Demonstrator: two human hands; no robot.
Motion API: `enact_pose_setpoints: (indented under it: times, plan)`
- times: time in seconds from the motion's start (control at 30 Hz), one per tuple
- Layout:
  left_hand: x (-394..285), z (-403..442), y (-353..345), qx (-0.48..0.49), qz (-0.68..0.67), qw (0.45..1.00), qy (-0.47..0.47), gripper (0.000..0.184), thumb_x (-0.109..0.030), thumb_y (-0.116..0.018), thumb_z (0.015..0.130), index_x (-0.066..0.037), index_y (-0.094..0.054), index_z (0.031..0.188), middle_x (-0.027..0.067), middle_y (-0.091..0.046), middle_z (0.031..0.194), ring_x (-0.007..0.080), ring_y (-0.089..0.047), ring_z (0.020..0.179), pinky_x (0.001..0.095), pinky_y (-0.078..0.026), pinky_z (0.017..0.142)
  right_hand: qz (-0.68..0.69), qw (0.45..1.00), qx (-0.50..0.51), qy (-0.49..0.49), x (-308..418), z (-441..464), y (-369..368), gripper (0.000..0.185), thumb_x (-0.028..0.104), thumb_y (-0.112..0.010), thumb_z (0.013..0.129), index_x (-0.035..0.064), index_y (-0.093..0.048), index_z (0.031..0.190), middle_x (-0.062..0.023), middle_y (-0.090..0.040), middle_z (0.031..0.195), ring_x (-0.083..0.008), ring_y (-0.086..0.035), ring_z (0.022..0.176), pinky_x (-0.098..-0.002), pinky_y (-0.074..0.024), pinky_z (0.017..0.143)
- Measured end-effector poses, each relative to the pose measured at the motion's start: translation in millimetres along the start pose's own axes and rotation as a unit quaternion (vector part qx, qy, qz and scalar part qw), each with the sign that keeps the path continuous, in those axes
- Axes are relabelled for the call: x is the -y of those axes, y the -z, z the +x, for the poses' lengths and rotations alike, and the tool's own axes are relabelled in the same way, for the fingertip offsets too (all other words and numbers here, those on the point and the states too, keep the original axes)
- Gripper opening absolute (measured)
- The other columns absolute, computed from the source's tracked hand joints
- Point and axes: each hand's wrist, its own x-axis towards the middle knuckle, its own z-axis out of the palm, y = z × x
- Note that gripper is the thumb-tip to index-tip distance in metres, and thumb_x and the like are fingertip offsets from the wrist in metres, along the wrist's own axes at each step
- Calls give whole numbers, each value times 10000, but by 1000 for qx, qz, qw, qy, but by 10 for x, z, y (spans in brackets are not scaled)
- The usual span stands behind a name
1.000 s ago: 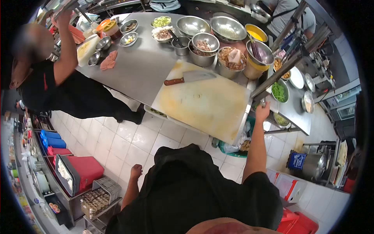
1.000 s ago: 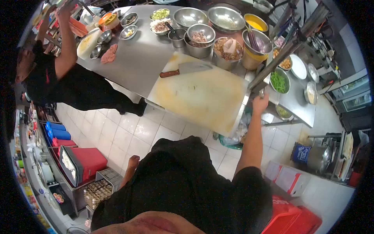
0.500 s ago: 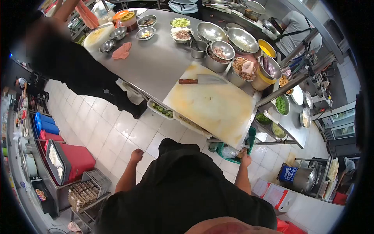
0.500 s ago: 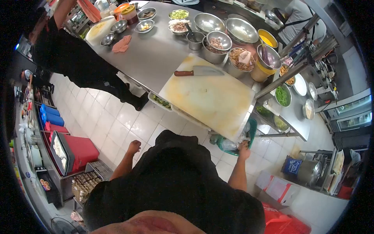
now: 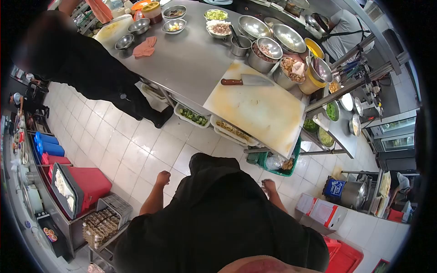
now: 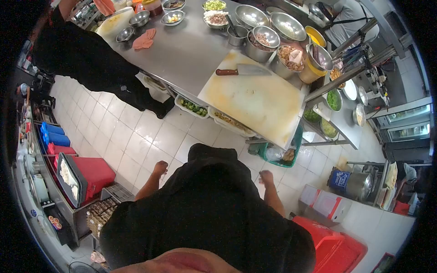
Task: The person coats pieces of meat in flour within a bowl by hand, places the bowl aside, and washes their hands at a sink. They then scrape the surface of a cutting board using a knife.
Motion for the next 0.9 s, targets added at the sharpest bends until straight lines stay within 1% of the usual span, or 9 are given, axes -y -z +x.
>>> enact_pose_setpoints:
  times: [0.1,0.3,0.4,0.57,0.6,0.7,0.73,0.83,0.9]
  plan:
    - [42,177,108,23,9,1000,-10,213,-170,-551,825,-14,-600,962,88,-595,787,208,-617,625,317,-523,494,43,998,-15,53,264,-85,-127,210,181,-603,824,45,-596,984,-72,-598,780,-196,-610,599,-310,-511,482]
    - [-50,312,160,-28,-37,998,-50,206,-159,-539,826,-4,-625,931,72,-596,685,157,-584,554,313,-514,468,4,999,-37,24,258,-300,-333,156,153,-574,839,47,-603,949,-67,-594,748,-196,-607,576,-312,-505,464]
    - [97,355,209,-22,-66,997,-45,200,-160,-536,827,-15,-637,921,69,-594,669,155,-575,545,308,-509,466,-39,998,54,19,-332,153,-248,114,147,-570,837,40,-598,866,-72,-583,713,-201,-592,528,-339,-503,431]
    - [440,363,340,-35,-58,998,-17,200,-157,-549,807,-11,-641,908,69,-589,658,159,-572,540,317,-524,479,-220,974,19,51,91,-689,-503,117,143,-575,830,33,-573,788,-88,-569,670,-207,-579,494,-355,-497,404]
    - [512,363,397,-7,-52,999,10,189,-159,-560,819,-37,-605,957,74,-584,768,193,-587,633,337,-522,536,-230,971,21,55,122,-679,-556,119,144,-574,828,34,-570,782,-86,-568,666,-207,-580,494,-354,-498,406]
    - [692,296,482,-4,-74,997,39,193,-161,-560,815,-37,-600,957,79,-583,770,206,-590,639,353,-523,543,-217,972,43,79,224,-552,-690,126,147,-570,824,37,-564,764,-82,-566,654,-205,-581,492,-350,-500,409]
    - [729,270,496,-21,-89,995,31,207,-138,-539,803,-5,-622,938,77,-580,676,176,-576,562,349,-536,500,-200,975,49,87,263,-472,-728,128,148,-568,823,38,-562,758,-80,-565,650,-205,-582,492,-348,-501,411]
    - [799,257,569,-22,-96,995,35,201,-136,-543,810,-4,-621,940,80,-587,700,175,-578,570,342,-534,500,-130,986,53,89,434,-254,-884,137,151,-564,819,40,-556,739,-76,-563,638,-203,-584,490,-344,-504,415]
    - [767,228,620,-17,-91,995,31,204,-148,-555,813,-30,-608,971,84,-596,782,208,-604,631,353,-528,534,-63,995,39,63,482,-96,-998,103,140,-565,809,51,-561,756,-66,-554,645,-191,-580,498,-321,-481,406]
